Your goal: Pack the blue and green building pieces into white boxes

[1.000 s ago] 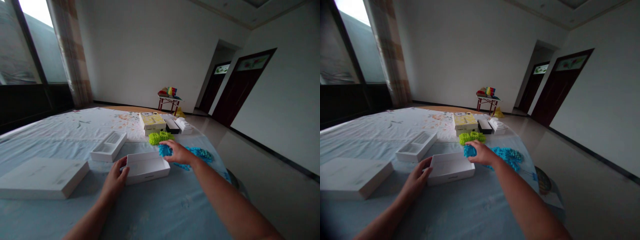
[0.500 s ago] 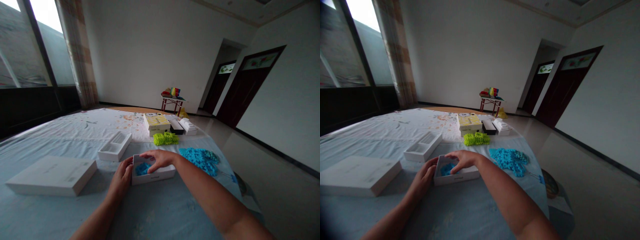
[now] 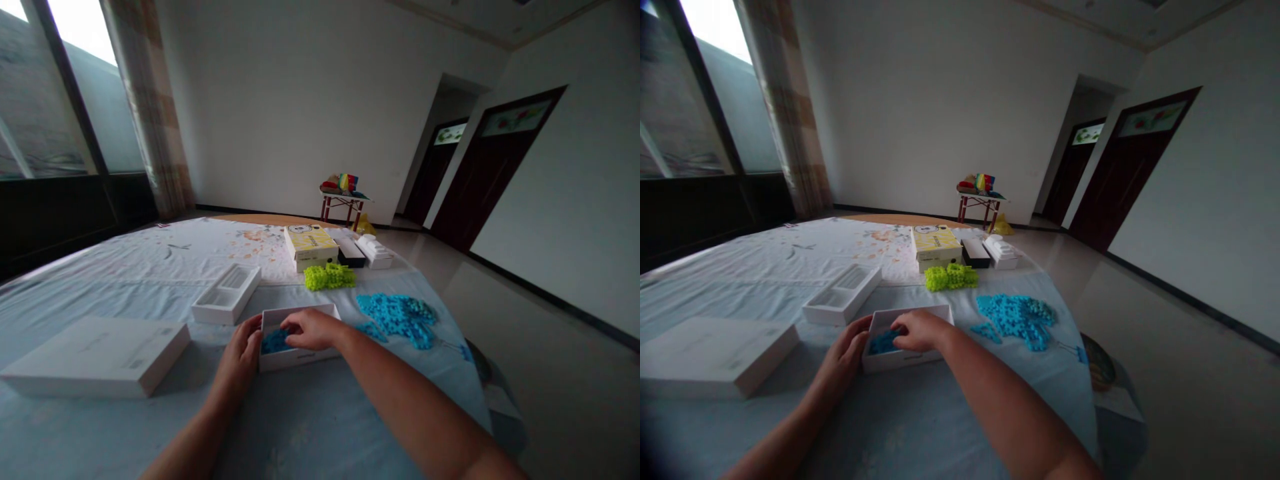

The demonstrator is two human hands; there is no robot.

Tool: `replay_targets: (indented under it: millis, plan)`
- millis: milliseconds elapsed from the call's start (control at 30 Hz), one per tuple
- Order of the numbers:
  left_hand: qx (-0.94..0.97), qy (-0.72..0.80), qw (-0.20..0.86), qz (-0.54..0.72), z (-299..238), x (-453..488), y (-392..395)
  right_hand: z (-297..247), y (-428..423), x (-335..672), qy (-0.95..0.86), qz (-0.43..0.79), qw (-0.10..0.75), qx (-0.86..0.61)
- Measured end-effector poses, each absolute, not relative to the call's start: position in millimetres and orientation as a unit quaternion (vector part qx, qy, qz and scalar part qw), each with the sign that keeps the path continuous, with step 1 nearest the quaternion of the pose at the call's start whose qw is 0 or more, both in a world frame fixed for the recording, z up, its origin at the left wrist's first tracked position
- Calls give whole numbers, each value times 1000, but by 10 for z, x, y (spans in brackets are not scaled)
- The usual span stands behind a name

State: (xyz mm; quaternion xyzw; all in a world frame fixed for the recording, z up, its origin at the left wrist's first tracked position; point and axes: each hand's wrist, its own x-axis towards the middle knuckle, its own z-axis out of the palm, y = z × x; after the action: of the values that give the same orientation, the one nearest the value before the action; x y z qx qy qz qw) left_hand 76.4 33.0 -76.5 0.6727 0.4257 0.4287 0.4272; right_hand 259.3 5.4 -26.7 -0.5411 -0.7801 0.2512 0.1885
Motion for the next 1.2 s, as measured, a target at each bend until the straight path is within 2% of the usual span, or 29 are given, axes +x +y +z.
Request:
replay_targets:
  millis: [200, 333, 400, 500, 633, 733, 867, 967, 1200]
  plan:
    - [668, 442, 423, 423, -723, 772, 338, -331, -40, 2705, -729, 273, 311, -545]
    - [668, 452, 429, 407, -744, 744, 387, -217, -161, 2989, -685, 205, 422, -558]
    - [670, 453, 431, 401, -770, 728, 415, -143, -239, 3224, -648, 144, 451, -597]
    - [673, 458, 426, 395, -792, 707, 433, -99, -380, 3641, -596, 37, 420, -684]
    - [673, 460, 420, 399, -780, 699, 424, -238, -576, 4114, -530, -72, 312, -785]
    - [675, 463, 416, 397, -757, 704, 415, -427, -685, 4311, -489, -84, 256, -829]
    - [675, 474, 415, 385, -734, 705, 412, -594, -742, 4419, -502, -40, 203, -840]
    - [675, 480, 422, 369, -718, 696, 415, -589, -740, 4447, -502, -36, 204, -840]
    - [669, 492, 425, 360, -647, 709, 390, -445, -723, 4378, -543, -74, 282, -787]
